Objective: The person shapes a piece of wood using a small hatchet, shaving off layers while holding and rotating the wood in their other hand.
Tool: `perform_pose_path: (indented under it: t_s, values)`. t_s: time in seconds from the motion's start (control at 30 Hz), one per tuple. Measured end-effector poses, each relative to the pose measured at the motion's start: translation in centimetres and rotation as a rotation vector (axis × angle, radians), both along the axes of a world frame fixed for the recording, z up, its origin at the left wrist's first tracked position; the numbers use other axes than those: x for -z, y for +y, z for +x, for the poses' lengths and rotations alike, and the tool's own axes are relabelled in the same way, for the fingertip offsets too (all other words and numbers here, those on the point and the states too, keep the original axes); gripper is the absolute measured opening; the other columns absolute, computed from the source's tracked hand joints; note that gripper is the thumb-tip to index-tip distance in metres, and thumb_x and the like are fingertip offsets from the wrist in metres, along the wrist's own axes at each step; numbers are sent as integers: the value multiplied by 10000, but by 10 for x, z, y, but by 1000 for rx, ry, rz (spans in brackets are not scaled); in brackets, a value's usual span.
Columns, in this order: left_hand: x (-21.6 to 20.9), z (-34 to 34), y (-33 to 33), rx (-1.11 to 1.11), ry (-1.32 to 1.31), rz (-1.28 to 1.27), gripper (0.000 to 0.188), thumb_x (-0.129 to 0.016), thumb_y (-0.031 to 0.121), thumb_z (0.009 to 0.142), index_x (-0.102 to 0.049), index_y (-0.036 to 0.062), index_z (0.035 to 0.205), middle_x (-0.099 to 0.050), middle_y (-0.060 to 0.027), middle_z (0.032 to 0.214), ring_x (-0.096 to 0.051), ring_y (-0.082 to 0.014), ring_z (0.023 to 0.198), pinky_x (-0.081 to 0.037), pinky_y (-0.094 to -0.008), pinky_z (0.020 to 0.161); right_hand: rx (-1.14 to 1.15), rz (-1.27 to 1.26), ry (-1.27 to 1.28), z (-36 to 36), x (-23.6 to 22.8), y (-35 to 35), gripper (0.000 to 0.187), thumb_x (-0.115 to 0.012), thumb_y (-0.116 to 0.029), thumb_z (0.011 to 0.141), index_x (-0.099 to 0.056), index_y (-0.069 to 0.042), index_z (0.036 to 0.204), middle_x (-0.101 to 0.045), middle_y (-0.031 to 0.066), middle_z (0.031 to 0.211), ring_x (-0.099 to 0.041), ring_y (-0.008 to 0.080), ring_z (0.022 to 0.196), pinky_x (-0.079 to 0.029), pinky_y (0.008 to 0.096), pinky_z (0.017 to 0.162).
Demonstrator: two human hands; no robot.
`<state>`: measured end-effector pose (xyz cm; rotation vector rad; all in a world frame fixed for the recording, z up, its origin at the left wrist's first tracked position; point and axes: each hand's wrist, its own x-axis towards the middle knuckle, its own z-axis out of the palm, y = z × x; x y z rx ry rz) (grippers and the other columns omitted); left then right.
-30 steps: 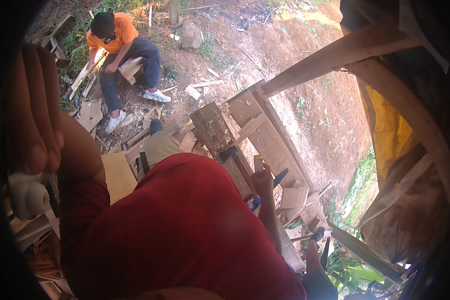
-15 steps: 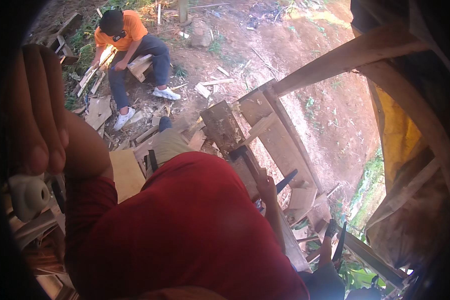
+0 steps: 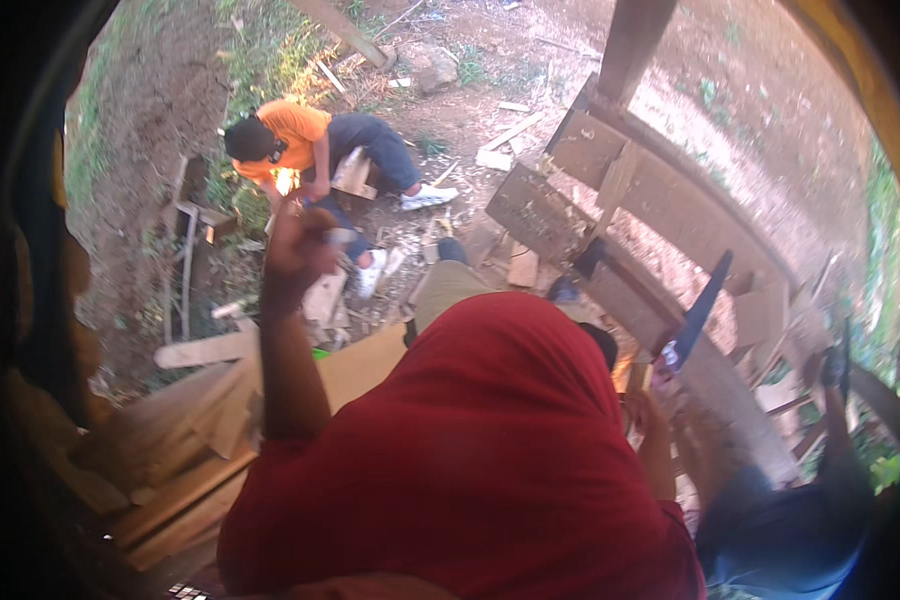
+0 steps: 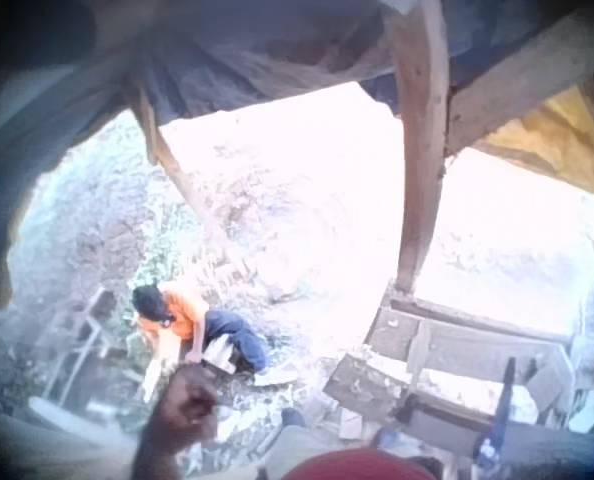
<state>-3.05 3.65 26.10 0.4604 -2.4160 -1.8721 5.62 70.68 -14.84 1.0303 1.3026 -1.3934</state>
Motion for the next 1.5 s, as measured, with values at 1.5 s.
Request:
perform_pose_path:
  t_s: [1.5]
  values:
    - [185, 96, -31, 118, -985, -632, 491, -805, 189, 783, -661, 49, 1230, -698, -60, 833, -710, -225, 796, -559, -381, 742, 369, -374, -19, 84, 23, -6, 497, -678, -473, 866, -639, -152, 1244, -693, 37, 1053, -710, 249, 891, -609, 448, 754]
